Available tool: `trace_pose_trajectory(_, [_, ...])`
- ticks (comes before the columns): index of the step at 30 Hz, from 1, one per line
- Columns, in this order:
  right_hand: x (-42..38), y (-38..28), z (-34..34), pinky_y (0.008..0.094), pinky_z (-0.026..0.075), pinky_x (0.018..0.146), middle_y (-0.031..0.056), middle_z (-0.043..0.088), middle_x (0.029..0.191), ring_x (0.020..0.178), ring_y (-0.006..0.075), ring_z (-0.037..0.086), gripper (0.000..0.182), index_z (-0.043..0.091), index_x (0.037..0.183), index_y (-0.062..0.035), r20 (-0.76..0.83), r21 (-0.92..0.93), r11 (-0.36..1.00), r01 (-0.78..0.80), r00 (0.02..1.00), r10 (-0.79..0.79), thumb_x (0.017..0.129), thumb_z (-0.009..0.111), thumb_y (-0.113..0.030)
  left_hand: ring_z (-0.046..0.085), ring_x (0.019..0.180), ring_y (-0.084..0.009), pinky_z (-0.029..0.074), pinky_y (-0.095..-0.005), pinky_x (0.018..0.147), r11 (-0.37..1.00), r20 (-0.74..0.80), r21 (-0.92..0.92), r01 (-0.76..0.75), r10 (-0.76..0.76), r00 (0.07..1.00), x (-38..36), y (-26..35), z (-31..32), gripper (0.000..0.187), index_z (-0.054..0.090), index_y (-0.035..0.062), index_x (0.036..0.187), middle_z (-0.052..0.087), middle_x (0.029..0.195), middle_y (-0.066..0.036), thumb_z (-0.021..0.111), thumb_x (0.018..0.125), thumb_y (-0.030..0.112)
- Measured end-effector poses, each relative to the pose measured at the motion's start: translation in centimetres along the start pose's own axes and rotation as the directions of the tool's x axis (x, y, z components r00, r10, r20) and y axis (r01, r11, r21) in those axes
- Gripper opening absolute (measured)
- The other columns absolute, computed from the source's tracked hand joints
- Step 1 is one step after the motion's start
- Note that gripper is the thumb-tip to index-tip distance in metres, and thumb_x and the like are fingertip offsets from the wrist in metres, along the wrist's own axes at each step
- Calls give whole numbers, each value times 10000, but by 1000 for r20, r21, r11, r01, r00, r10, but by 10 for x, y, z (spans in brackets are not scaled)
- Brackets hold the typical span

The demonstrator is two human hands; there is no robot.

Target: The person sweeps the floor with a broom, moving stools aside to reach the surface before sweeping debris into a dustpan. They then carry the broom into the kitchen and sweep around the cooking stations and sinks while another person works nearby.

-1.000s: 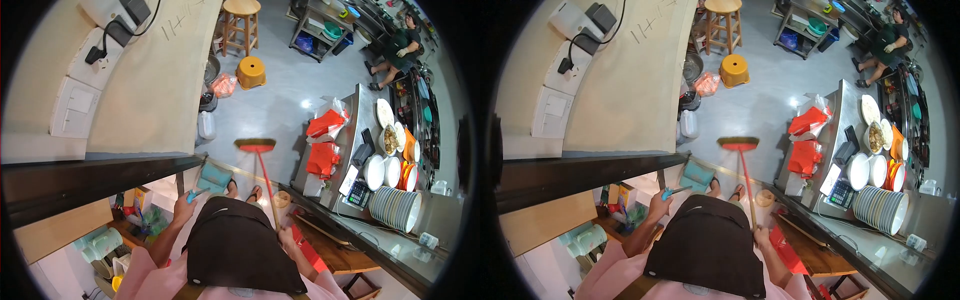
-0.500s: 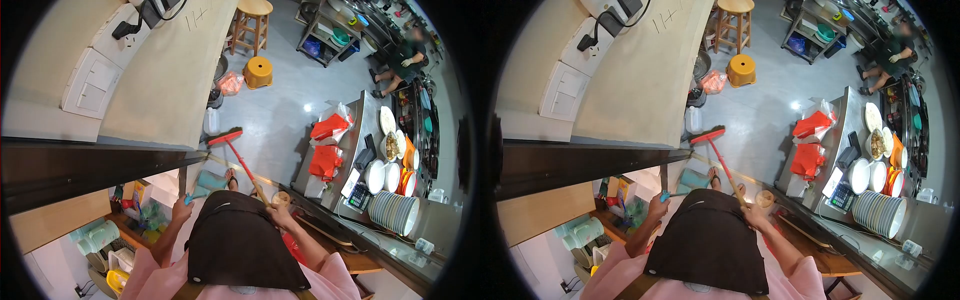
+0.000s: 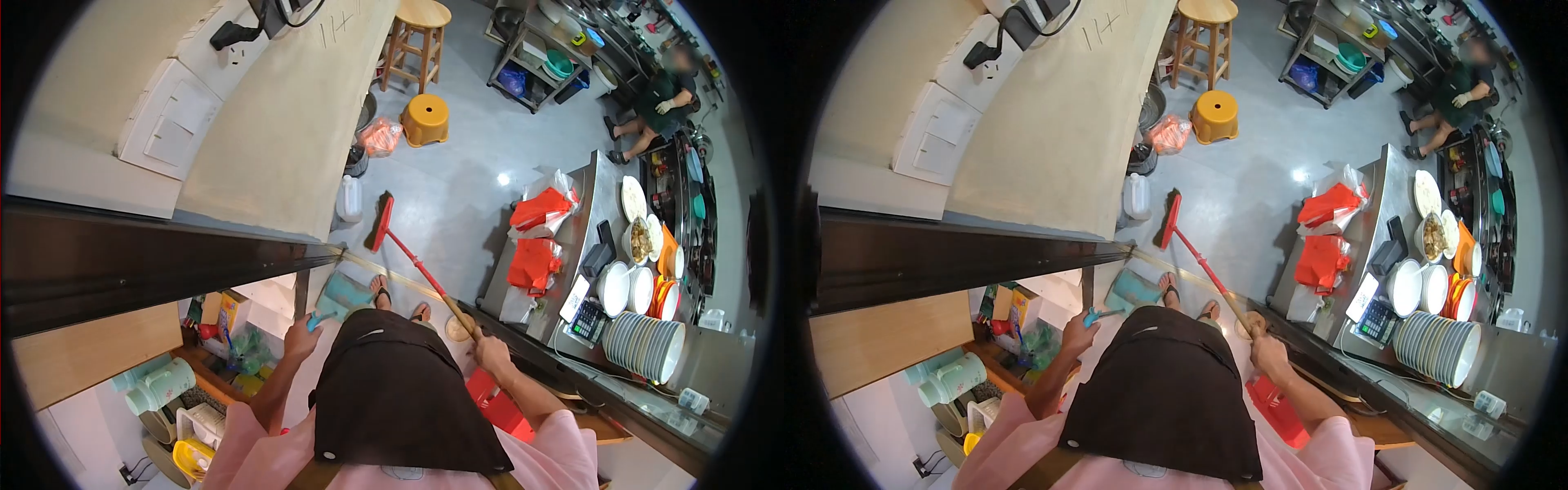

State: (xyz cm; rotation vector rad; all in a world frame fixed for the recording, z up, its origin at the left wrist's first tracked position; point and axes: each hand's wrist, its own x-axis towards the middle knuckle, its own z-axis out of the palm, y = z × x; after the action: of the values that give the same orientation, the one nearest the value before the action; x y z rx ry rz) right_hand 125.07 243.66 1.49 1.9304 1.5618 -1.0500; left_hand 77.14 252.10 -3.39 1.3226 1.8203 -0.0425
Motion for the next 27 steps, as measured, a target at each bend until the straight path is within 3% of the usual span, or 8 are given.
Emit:
trace_pose_trajectory(3, [-24, 3, 0, 537, 526, 769, 259, 674, 876, 858, 442, 657, 453, 451, 1299, -96, 0, 75, 997, -2, 1000, 2, 887, 586, -227, 637, 957, -418, 499, -483, 821, 1000, -21, 21, 13, -12, 1000, -6, 1, -4, 495, 618, 72, 1224, 684, 982, -228, 701, 800, 315])
trace_pose_trajectory(6, [7, 20, 37, 539, 525, 774, 265, 668, 865, 868, 454, 650, 453, 462, 1286, -112, -102, 258, 950, 177, 983, -156, 876, 605, -242, 674, 843, -382, 517, -464, 758, 1000, -67, -9, -20, 19, 998, 9, -31, 15, 476, 618, 44, 1211, 693, 899, -213, 698, 810, 289])
trace_pose_trajectory(9, [38, 15, 45, 533, 523, 760, 230, 690, 882, 854, 426, 672, 362, 516, 1212, -112, -12, 162, 986, 50, 999, -49, 871, 576, -218, 683, 685, -328, 525, -433, 671, 993, 54, -73, 94, -90, 994, -2, 10, -15, 453, 615, 30, 1209, 689, 798, -185, 689, 824, 257])
trace_pose_trajectory(13, [14, 30, 31, 521, 526, 698, 234, 676, 798, 821, 424, 671, 385, 484, 1212, -138, -51, -9, 996, -92, 995, 91, 895, 598, -324, 659, 567, -280, 516, -406, 599, 991, 55, -128, 49, -42, 998, 10, -3, -14, 435, 613, 35, 1212, 673, 723, -157, 681, 833, 237])
trace_pose_trajectory(16, [-26, 41, 23, 519, 525, 643, 239, 672, 773, 760, 429, 670, 332, 502, 1170, -137, -105, 34, 993, -112, 988, 115, 912, 582, -331, 661, 569, -271, 515, -403, 591, 998, 7, -40, -41, 42, 999, 14, -11, -7, 442, 608, 40, 1223, 674, 722, -154, 678, 836, 242])
trace_pose_trajectory(19, [-56, 61, 44, 447, 528, 565, 191, 657, 690, 632, 338, 678, 280, 537, 1133, -109, -266, 241, 964, 112, 963, -46, 935, 570, -304, 662, 572, -265, 514, -406, 587, 990, -30, 38, -133, 134, 991, 16, -4, -9, 443, 605, 46, 1228, 673, 718, -150, 671, 839, 246])
trace_pose_trajectory(22, [-119, 3, -28, 371, 510, 512, 101, 615, 646, 544, 202, 620, 270, 574, 1191, -102, 225, 562, 783, -268, 960, 167, 948, 564, -219, 666, 587, -277, 516, -414, 593, 995, 8, 14, -97, 97, 995, 18, 12, -21, 443, 605, 48, 1229, 674, 721, -152, 667, 838, 249])
trace_pose_trajectory(27, [-81, 6, 88, 310, 359, 337, 40, 577, 628, 408, 132, 471, 313, 606, 1250, -89, 317, 817, 424, -391, 919, 236, 946, 547, -138, 664, 588, -291, 517, -420, 593, 999, 76, -24, -23, 24, 997, 29, 13, -21, 435, 606, 37, 1220, 668, 706, -150, 662, 837, 236])
